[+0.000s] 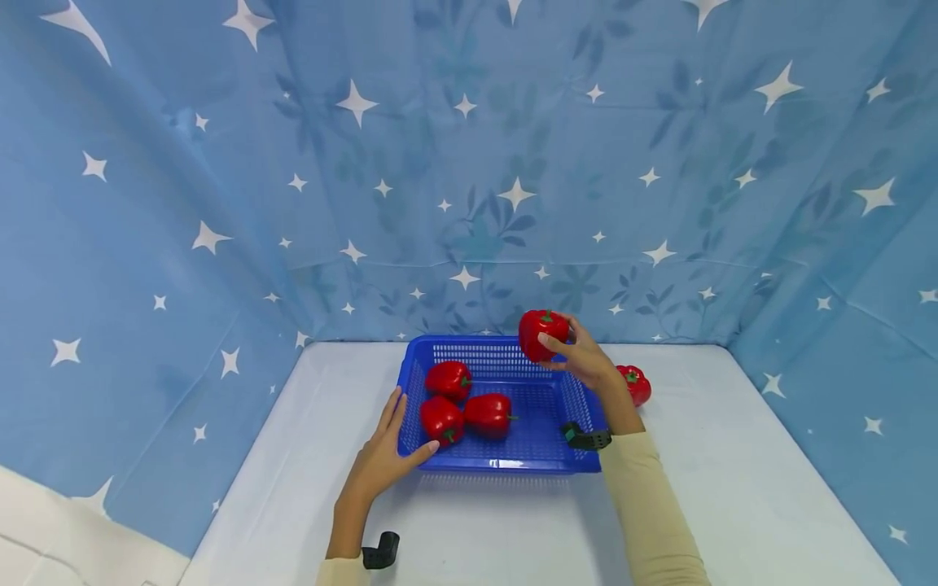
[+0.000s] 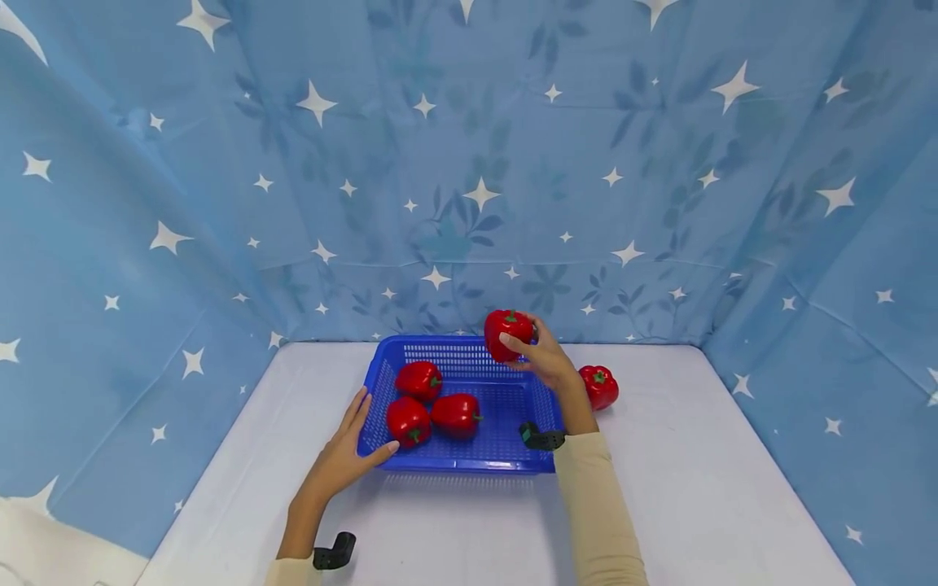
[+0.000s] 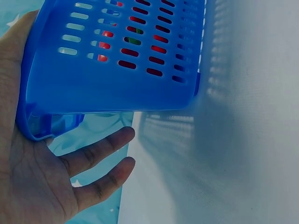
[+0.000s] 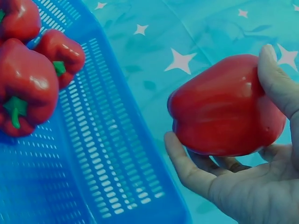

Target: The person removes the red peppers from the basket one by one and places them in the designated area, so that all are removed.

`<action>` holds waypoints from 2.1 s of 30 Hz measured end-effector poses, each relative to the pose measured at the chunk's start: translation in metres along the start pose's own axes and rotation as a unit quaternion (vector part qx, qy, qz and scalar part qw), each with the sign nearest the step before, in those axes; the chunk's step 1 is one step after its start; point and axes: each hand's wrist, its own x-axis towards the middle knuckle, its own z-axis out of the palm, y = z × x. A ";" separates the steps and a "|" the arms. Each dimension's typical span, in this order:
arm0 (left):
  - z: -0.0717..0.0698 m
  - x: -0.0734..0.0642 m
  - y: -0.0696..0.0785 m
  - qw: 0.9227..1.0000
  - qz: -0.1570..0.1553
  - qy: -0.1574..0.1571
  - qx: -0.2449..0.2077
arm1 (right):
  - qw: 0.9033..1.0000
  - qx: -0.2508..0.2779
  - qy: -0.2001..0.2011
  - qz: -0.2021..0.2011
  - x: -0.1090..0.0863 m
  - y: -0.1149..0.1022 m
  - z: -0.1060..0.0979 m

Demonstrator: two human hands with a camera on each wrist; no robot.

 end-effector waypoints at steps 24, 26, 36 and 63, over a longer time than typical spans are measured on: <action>0.002 -0.002 0.000 1.000 -0.001 0.010 -0.003 | 0.983 0.049 0.158 -0.076 -0.053 -0.031 -0.077; 0.002 0.000 0.001 1.000 -0.002 0.011 -0.002 | 0.978 0.057 0.178 -0.087 -0.055 -0.030 -0.081; 0.001 0.000 0.000 1.000 -0.004 0.004 0.003 | 0.952 0.111 0.277 -0.063 -0.066 -0.014 -0.110; 0.002 0.003 0.000 1.000 0.002 0.007 0.000 | 0.934 0.070 0.330 0.116 -0.084 0.066 -0.151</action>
